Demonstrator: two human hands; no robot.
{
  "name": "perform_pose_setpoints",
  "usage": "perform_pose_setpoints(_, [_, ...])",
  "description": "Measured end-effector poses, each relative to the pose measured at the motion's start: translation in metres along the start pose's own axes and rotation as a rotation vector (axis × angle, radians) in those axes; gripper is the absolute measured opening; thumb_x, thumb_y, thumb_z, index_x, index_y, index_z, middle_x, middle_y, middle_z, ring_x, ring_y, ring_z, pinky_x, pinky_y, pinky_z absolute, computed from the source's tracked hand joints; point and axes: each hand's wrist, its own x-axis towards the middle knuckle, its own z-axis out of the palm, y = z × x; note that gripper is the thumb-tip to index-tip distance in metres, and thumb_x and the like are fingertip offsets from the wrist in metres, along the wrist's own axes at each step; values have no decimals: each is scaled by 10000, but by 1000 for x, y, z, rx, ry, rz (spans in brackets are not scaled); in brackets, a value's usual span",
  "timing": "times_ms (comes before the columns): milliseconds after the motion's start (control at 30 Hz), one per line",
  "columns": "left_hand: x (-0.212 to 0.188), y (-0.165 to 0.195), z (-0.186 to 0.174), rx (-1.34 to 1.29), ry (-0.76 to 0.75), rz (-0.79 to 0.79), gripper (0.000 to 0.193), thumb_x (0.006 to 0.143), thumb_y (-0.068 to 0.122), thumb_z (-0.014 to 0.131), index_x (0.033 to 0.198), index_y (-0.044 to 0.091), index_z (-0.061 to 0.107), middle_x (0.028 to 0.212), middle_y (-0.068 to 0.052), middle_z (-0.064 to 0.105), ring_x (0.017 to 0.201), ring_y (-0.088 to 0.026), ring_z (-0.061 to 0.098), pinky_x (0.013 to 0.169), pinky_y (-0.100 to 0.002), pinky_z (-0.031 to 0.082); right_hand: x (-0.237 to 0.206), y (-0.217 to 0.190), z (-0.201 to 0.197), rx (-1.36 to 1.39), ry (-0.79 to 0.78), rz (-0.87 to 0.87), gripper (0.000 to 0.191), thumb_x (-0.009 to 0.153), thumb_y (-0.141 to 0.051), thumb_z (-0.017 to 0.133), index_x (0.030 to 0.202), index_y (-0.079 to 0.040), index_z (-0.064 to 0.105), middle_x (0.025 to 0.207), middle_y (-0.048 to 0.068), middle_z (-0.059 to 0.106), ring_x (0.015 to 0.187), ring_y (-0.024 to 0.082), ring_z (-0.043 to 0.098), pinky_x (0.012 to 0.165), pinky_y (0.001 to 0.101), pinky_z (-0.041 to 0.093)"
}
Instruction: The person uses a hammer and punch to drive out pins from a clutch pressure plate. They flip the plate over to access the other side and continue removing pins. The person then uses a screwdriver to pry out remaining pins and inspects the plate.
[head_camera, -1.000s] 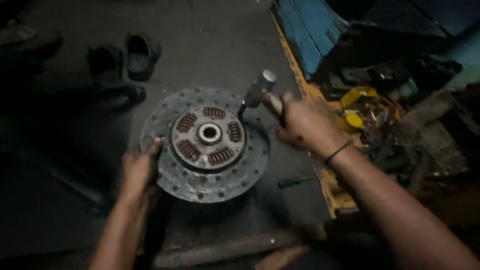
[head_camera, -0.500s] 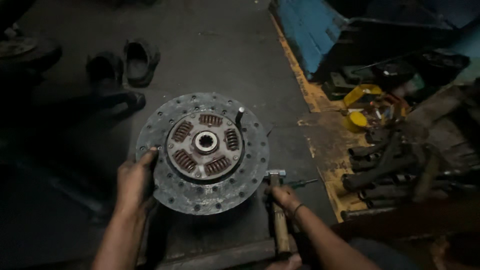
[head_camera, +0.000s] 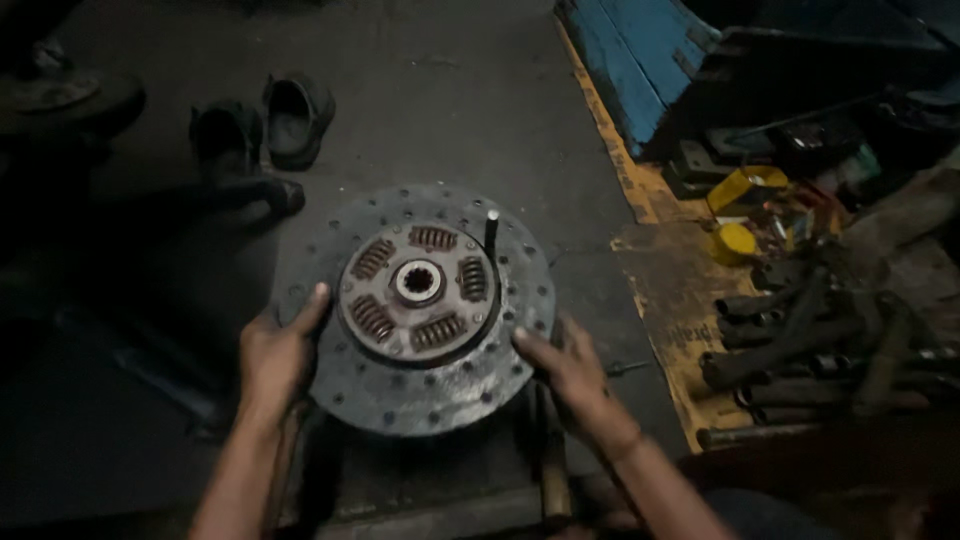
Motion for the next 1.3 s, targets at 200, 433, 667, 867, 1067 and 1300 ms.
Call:
perform_pose_setpoints(200, [26,-10,-23,-208,-88,-27,577,967,446,646,1296,-25,700,1225,-138,739,1027,-251,705,903,-388,554,-84,-34,57,-358,108,-373,793,759,-214,836,1393,91,470,1353,253,623,1240,356,642,1001,442,521])
perform_pose_setpoints(433, [27,-53,-48,-1035,-657,-37,313,1117,375,619,1186,70,603,853,-69,611,760,-247,586,673,-381,501,-129,-23,142,-674,-306,-1068,565,856,-210,760,1352,21,622,1216,239,694,1138,381,739,988,474,585])
perform_pose_setpoints(667, [-10,-51,-56,-1117,-799,11,551,985,338,651,1393,-11,523,1098,-101,623,1018,-229,595,937,-363,521,-159,-29,180,-729,-428,-990,533,936,-247,649,1371,57,600,1258,294,639,1179,442,682,997,532,555])
perform_pose_setpoints(867, [-27,-65,-44,-1094,-756,-134,520,1009,343,610,1373,-22,537,1110,-122,640,1022,-254,608,942,-379,527,-168,-18,179,-761,-489,-944,510,950,-264,612,1353,48,616,1239,291,633,1174,456,672,983,552,554])
perform_pose_setpoints(1067, [-32,-91,-45,-926,-566,-289,498,1018,365,584,1332,-21,574,1071,-136,661,972,-272,622,887,-399,538,-172,-1,171,-772,-537,-849,513,885,-257,703,1296,38,615,1186,291,622,1141,450,673,943,568,555])
perform_pose_setpoints(1300, [-21,-89,-30,-619,-330,-425,489,1028,391,553,1285,-21,616,1026,-151,685,913,-293,638,823,-422,550,-166,26,147,-811,-549,-781,564,795,-265,768,1215,47,559,1200,310,607,1124,463,662,909,562,550])
